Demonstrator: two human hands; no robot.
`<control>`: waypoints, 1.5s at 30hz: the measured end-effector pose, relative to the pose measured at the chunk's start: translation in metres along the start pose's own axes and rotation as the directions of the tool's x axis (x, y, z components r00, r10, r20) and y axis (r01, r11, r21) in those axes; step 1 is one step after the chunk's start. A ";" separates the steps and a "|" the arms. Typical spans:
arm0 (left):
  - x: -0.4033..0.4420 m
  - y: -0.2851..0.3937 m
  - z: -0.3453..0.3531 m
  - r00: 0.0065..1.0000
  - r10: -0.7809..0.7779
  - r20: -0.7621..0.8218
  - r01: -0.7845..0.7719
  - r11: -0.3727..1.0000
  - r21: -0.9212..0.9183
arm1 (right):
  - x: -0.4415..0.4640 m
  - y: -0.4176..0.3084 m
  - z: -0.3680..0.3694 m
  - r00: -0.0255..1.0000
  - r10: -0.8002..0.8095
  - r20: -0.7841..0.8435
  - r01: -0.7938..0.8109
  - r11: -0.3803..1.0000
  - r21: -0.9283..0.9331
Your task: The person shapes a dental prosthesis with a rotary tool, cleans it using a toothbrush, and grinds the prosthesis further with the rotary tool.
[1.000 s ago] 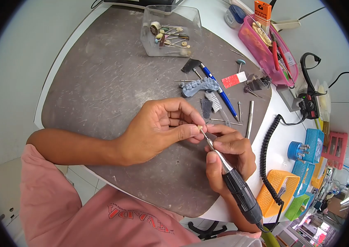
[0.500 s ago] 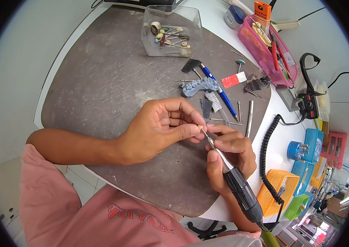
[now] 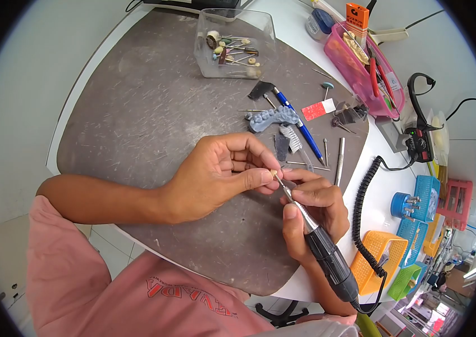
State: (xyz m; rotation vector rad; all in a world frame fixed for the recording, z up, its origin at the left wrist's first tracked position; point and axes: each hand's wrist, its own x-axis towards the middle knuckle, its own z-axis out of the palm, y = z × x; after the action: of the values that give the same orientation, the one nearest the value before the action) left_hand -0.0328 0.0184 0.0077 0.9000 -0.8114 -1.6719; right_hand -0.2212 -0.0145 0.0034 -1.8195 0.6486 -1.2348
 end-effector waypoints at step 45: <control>0.000 -0.002 0.000 0.999 0.043 -0.010 -0.042 0.998 0.043 | -0.001 0.003 -0.001 0.999 0.032 0.009 -0.032 0.999 0.028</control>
State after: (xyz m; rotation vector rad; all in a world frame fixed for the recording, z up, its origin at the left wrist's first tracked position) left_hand -0.0335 0.0186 0.0055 0.9148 -0.8566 -1.6164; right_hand -0.2223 -0.0153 0.0006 -1.7838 0.6493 -1.2085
